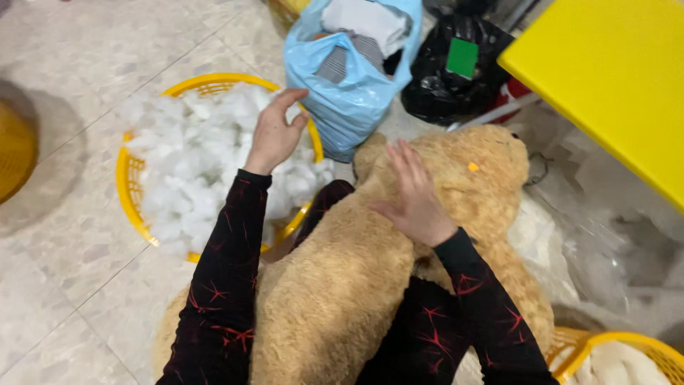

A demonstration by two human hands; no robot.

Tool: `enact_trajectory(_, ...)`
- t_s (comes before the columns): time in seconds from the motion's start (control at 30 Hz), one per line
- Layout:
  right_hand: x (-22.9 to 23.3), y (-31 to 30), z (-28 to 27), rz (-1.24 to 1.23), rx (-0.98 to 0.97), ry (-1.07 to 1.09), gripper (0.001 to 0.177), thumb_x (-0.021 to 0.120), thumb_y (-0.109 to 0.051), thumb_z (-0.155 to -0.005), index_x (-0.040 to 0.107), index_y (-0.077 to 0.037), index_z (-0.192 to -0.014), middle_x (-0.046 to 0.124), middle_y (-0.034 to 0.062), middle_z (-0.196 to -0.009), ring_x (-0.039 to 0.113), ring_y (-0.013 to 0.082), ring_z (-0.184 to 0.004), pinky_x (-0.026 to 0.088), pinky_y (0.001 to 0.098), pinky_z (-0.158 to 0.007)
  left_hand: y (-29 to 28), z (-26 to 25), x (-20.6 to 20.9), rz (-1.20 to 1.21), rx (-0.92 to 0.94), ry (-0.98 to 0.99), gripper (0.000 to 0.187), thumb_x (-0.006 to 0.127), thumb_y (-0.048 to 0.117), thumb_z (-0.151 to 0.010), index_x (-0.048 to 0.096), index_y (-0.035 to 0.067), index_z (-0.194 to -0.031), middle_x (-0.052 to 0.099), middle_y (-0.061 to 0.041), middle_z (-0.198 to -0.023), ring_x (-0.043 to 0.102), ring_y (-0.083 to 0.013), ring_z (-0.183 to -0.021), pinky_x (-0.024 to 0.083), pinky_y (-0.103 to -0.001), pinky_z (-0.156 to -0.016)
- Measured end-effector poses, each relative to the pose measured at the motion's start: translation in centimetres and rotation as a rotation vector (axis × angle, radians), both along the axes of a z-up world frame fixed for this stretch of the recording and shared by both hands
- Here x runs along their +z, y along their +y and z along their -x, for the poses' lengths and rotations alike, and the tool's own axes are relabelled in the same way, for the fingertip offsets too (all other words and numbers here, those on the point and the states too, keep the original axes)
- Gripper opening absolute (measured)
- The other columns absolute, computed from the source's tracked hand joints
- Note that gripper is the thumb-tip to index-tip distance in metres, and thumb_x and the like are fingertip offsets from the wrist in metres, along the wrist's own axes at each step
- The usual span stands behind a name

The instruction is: The person repeatedly takes handfuls of white polyester fiberfill from a yellow basket and pushes them into an opening on the back of a large teddy bear. The person works by hand, pressing and distributing the stuffing inside the bear's torso.

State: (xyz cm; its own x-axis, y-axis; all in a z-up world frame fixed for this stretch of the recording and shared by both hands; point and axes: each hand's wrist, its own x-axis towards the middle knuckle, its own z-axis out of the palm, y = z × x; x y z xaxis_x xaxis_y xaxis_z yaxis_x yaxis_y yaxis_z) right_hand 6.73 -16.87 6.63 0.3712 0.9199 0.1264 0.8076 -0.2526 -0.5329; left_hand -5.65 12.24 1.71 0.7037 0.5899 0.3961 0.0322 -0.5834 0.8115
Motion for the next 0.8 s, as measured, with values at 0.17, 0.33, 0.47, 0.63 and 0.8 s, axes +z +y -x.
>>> enact_trajectory(0.17, -6.5, 14.1, 2.9, 0.356, 0.374, -0.059, 0.105, 0.083, -0.045, -0.081, 0.017, -0.023, -0.160, 0.022, 0.0307, -0.161, 0.030, 0.0522, -0.145, 0.037, 0.0603, -0.109, 5.7, 6.7, -4.8, -0.129, 0.117, 0.741, 0.066, 0.093, 0.027, -0.065, 0.071, 0.018, -0.127, 0.049, -0.027, -0.141, 0.049, -0.0500, -0.124, 0.045, -0.051, -0.107)
enact_trajectory(0.33, -21.5, 22.3, 4.3, 0.809, 0.247, -0.130, 0.079, 0.079, -0.030, -0.081, 0.038, -0.016, -0.147, 0.059, 0.0322, -0.128, 0.064, 0.0482, -0.115, 0.056, 0.0518, -0.093, 0.4, 6.8, -14.5, -0.016, 0.000, 1.181, 0.065, 0.096, 0.030, -0.063, 0.065, 0.013, -0.117, 0.049, -0.019, -0.135, 0.051, -0.0433, -0.123, 0.052, -0.048, -0.096)
enact_trajectory(0.47, -30.8, 21.1, 3.4, 0.552, 0.218, -0.188, 0.038, 0.074, -0.019, -0.087, 0.056, -0.013, -0.120, 0.067, 0.0255, -0.111, 0.068, 0.0438, -0.106, 0.056, 0.0508, -0.089, -4.2, 6.5, -21.1, -0.168, 0.203, 1.012, 0.019, 0.063, 0.017, -0.088, 0.072, 0.013, -0.104, 0.059, -0.016, -0.126, 0.063, -0.0417, -0.108, 0.060, -0.046, -0.078)
enact_trajectory(0.63, -29.4, 21.0, -0.9, 0.181, 0.123, 0.011, 0.012, 0.073, -0.006, -0.085, 0.073, -0.008, -0.096, 0.072, 0.0202, -0.088, 0.072, 0.0386, -0.087, 0.057, 0.0473, -0.077, -0.9, 6.9, -21.6, -0.141, 0.277, 0.843, 0.018, 0.059, 0.015, -0.090, 0.075, 0.009, -0.087, 0.074, -0.018, -0.093, 0.073, -0.0390, -0.084, 0.059, -0.050, -0.073)
enact_trajectory(0.8, -22.3, 22.3, -0.4, -0.016, 0.075, 0.717, 0.023, 0.076, 0.002, -0.079, 0.071, -0.003, -0.101, 0.073, 0.0079, -0.082, 0.067, 0.0184, -0.069, 0.056, 0.0336, -0.061, 4.4, 9.4, -13.1, 0.025, 0.385, 0.470, 0.013, 0.065, 0.002, -0.078, 0.076, 0.006, -0.073, 0.074, -0.018, -0.076, 0.070, -0.0375, -0.078, 0.056, -0.047, -0.072)
